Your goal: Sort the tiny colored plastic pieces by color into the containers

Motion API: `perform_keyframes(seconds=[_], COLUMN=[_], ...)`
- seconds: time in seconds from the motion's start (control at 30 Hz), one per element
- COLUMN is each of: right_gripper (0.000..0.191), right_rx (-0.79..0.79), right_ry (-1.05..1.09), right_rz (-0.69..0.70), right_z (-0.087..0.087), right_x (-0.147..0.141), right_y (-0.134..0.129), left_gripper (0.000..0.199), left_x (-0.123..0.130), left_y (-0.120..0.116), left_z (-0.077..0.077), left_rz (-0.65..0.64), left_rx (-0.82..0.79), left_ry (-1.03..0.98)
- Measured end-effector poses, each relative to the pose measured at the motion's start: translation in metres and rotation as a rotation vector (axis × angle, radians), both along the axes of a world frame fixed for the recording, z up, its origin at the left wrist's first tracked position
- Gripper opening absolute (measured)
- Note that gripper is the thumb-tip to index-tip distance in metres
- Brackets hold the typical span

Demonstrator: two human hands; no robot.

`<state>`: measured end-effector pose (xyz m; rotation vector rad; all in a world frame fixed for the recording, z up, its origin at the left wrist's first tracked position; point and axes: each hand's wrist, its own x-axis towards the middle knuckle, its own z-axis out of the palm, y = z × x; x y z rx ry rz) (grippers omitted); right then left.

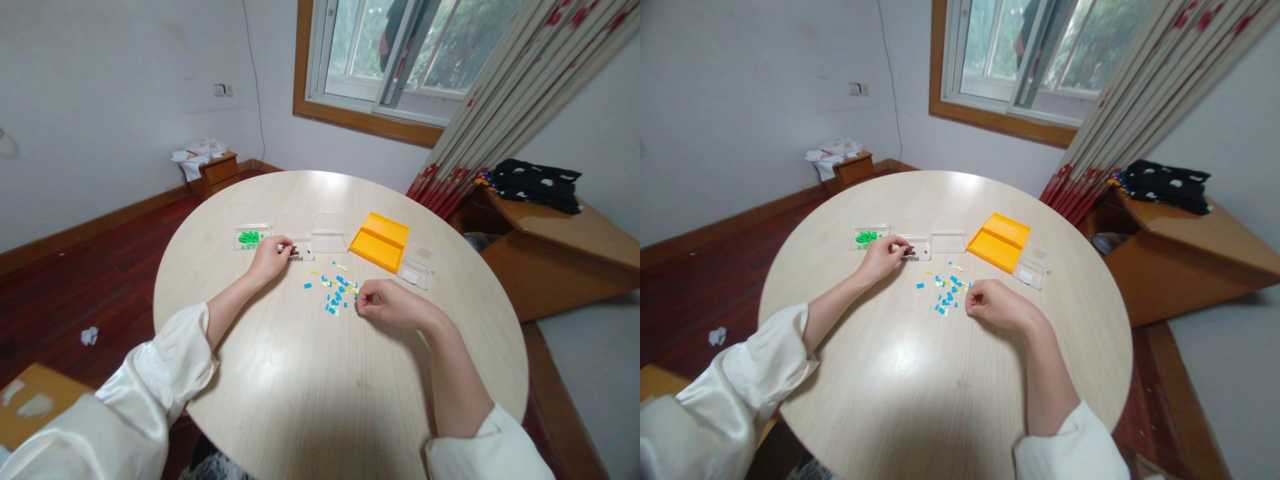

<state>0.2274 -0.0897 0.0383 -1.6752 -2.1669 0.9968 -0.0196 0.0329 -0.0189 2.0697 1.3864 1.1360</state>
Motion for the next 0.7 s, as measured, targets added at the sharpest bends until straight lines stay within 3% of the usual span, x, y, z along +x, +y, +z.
perform_keyframes(seconds=[0.13, 0.27, 0.37, 0.57, 0.7], right_gripper=[0.013, 0.010, 0.011, 0.018, 0.020], right_rx=[0.078, 0.237, 0.328, 0.327, 0.321], right_ry=[0.075, 0.240, 0.372, 0.523, 0.560], right_rz=[-0.070, -0.211, -0.303, -0.364, -0.355], right_z=[0.003, -0.007, -0.018, -0.033, -0.037], right_x=[-0.007, -0.017, -0.027, -0.044, -0.047], right_y=[0.002, 0.011, 0.018, 0.023, 0.024], left_gripper=[0.011, 0.011, 0.011, 0.010, 0.010], left_x=[0.000, 0.002, 0.007, 0.019, 0.024], left_y=[-0.002, -0.008, -0.016, -0.038, -0.044], left_z=[0.002, 0.006, 0.008, 0.012, 0.012], left_rz=[0.017, -0.021, -0.185, -0.539, -0.619], left_rx=[0.024, 0.046, 0.079, 0.178, 0.159], left_ry=[-0.002, -0.025, -0.044, 0.012, 0.029])
